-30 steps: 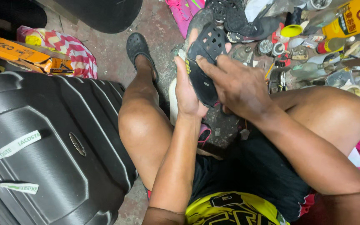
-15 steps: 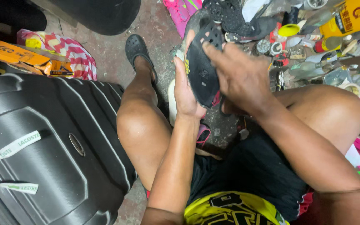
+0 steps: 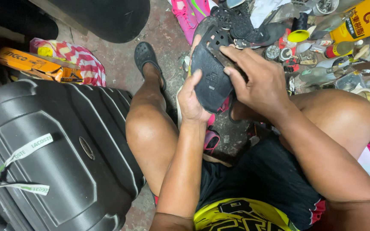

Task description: The person sits on the floor and repairs a black plastic sandal. They use a metal tool to scrape and clean the sole, then wipe the sandal with a white cloth. The person repeats scraping and wiping actions on the same sandal throughout the clip.

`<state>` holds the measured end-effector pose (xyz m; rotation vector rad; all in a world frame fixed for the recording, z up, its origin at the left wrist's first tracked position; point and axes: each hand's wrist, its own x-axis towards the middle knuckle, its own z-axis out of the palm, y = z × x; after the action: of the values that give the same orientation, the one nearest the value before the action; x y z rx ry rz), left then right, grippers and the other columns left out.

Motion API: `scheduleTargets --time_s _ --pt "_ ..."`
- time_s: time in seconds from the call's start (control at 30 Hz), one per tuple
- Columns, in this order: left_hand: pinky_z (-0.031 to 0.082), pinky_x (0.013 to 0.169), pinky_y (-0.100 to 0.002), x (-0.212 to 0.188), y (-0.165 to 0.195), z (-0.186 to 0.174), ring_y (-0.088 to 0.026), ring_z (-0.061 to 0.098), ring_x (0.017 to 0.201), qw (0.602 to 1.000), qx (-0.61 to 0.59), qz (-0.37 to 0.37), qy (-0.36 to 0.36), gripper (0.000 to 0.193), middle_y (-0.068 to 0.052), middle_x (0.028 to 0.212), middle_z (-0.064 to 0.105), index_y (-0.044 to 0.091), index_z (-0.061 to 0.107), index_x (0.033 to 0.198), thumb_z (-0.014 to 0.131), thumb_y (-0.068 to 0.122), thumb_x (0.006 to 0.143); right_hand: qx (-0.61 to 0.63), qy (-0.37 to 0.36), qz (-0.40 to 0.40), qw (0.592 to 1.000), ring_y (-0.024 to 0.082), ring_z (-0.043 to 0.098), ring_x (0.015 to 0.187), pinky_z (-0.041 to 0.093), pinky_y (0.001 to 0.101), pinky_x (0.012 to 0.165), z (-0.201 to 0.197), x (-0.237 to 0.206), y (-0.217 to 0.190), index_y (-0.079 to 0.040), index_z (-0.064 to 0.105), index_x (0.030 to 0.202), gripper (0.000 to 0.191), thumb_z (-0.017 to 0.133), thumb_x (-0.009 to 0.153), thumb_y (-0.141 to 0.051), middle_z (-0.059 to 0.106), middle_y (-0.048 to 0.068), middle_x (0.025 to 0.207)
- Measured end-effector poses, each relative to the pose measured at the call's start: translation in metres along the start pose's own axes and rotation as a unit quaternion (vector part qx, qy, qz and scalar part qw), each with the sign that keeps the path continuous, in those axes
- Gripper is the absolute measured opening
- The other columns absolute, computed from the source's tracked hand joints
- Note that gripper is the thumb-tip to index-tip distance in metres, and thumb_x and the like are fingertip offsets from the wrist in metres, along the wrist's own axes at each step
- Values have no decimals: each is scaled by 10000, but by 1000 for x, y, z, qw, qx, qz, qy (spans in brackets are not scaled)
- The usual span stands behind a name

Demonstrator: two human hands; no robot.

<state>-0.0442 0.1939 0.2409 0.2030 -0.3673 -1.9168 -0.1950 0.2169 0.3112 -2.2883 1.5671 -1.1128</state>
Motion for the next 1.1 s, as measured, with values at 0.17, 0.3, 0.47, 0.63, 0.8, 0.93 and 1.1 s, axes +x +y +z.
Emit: scheduleTargets --time_s 0.17,0.3,0.47,0.63,0.8,0.93,1.1 --pt "313 1307 -454 2 -5 -1 -325 416 1518 997 -75 -2 -2 678 -173 1668 375 91 188 1722 378 255 1092 -119 -54 33 991 309 690 777 531 417 642 7 1 -4 -148 687 1358 378 727 982 -155 675 94 1002" --pt "315 1289 -458 4 -8 -2 -311 410 1500 996 -76 3 34 659 -157 1664 361 105 194 1711 280 456 1159 -123 -70 7 990 292 669 758 529 412 638 15 0 -3 -151 682 1376 399 717 980 -131 605 84 930" --pt "326 1277 -469 3 -6 -6 -341 413 1494 995 -87 -11 37 745 -184 1647 375 99 199 1708 218 589 1146 -107 -114 -29 987 265 674 768 522 404 600 19 -2 -3 -157 672 1396 477 714 923 -105 540 75 847" --pt "351 1281 -471 0 -3 -14 -374 453 1482 994 -108 -27 -22 812 -273 1580 443 71 231 1695 215 665 1143 -92 -126 -68 985 267 670 787 531 404 644 16 -1 1 -170 662 1403 500 723 909 -119 542 69 862" --pt "373 1266 -480 -3 -4 -23 -374 494 1453 995 -99 -35 -3 923 -273 1578 472 -38 314 1642 209 716 1121 -74 -135 -85 984 257 676 786 529 401 641 16 0 2 -179 663 1392 479 731 923 -112 550 64 861" --pt "404 1243 -474 -4 -5 -33 -372 528 1419 991 -119 -51 -18 943 -263 1526 510 -68 370 1577 219 741 1118 -59 -151 -93 982 267 667 739 517 407 612 17 0 0 -177 668 1380 488 735 901 -112 545 65 835" --pt "418 1254 -479 -4 -3 -43 -379 547 1412 981 -178 -38 -70 931 -250 1497 546 -77 394 1563 222 749 1170 -55 -171 -102 978 275 657 672 512 430 593 16 -1 -3 -192 697 1332 455 740 884 -122 549 64 794"
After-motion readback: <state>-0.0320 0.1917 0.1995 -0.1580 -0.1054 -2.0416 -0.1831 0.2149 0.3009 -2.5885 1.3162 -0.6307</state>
